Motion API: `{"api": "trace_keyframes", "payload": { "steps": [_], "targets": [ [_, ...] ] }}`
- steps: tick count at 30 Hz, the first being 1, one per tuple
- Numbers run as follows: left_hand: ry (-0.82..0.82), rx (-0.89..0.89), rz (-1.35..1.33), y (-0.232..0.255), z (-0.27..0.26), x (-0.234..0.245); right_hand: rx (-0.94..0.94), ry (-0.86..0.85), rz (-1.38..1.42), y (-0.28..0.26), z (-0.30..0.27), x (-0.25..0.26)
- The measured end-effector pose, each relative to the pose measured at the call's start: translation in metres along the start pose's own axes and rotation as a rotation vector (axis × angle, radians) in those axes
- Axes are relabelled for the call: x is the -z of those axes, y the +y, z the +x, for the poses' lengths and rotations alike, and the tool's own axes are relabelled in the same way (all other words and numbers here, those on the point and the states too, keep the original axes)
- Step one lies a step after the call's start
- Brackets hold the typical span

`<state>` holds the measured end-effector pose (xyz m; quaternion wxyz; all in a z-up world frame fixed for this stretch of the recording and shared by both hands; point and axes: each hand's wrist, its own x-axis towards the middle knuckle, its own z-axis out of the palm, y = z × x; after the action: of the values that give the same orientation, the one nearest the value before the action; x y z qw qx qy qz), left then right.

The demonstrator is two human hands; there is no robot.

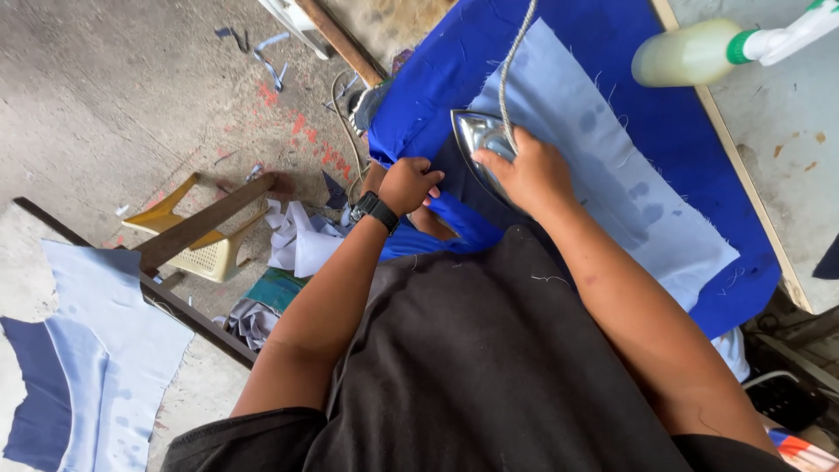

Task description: The person irons a piece of light blue fabric on a blue-covered ironing board. They repeatedly spray the fabric with water from a spray bottle and use an electric iron to press it flat, adjusting the fabric position between passes.

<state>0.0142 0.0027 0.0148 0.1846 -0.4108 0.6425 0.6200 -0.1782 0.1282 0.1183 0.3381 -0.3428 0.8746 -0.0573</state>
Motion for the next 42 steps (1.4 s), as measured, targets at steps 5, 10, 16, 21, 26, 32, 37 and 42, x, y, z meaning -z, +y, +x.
{"api": "trace_keyframes", "payload": {
  "steps": [5, 10, 16, 21, 26, 32, 37, 42],
  "targets": [
    [0.117, 0.002, 0.427, 0.040, -0.025, 0.005, 0.010, 0.020, 0.136, 0.000, 0.002, 0.016],
    [0.284, 0.012, 0.416, 0.054, 0.019, -0.019, -0.125, 0.079, 0.362, 0.065, -0.077, 0.044],
    [0.386, 0.123, 0.257, 0.047, 0.085, -0.041, -0.366, 0.134, 0.522, 0.171, -0.169, 0.036],
    [0.332, -0.069, 0.176, 0.015, 0.114, -0.032, -0.469, 0.205, 0.559, 0.215, -0.234, 0.030],
    [0.388, -0.077, 0.168, -0.003, 0.102, -0.005, -0.587, 0.144, 0.569, 0.225, -0.263, 0.028],
    [0.344, -0.044, 0.034, -0.023, 0.110, -0.002, -0.641, -0.064, 0.553, 0.171, -0.259, 0.038],
    [0.523, -0.114, 0.188, -0.001, 0.085, -0.009, -0.651, -0.035, 0.637, 0.174, -0.263, -0.003],
    [0.956, -0.784, 0.864, 0.046, 0.045, -0.089, -0.763, 0.220, 0.821, 0.209, -0.288, -0.051]
  ]
}}
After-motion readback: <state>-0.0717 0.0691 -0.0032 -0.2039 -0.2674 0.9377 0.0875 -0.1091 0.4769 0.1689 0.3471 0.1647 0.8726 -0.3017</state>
